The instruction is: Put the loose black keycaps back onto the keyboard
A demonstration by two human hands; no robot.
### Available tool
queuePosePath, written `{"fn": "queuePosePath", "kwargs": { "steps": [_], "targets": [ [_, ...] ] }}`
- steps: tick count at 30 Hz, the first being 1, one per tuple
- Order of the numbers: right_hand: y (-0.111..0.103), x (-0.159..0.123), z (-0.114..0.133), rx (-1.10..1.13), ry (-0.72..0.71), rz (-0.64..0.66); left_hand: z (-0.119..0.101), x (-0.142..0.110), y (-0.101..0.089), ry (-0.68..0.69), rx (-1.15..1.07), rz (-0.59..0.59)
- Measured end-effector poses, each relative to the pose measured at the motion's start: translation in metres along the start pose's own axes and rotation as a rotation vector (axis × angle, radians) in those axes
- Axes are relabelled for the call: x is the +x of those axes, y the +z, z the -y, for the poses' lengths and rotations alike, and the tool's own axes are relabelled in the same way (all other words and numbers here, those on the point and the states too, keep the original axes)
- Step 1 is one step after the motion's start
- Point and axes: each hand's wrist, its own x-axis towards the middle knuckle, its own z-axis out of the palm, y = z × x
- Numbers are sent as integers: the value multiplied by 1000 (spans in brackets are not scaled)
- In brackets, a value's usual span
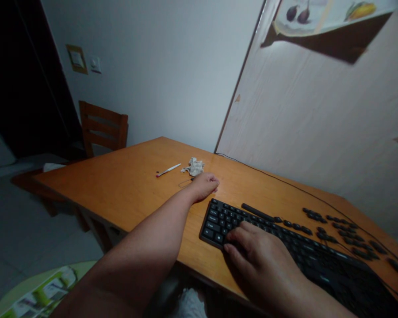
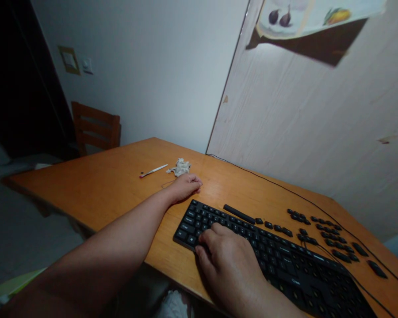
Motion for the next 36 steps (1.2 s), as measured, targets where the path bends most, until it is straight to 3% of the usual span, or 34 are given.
{"fn": "queuePosePath", "kwargs": {
  "steps": [14, 20, 28, 36],
  "targets": [
    [-3, 9, -10, 137, 36, 84, -5, -4, 0, 11, 20, -12],
    [3, 12, -12, 199, 125, 77, -5, -3, 1, 9, 32, -10],
    [3, 18, -22, 198, 153, 103, -4, -2, 0, 10, 51, -8],
    [3, 15, -16, 101, 180, 92, -3, -2, 0, 17, 55, -8]
  ]
}}
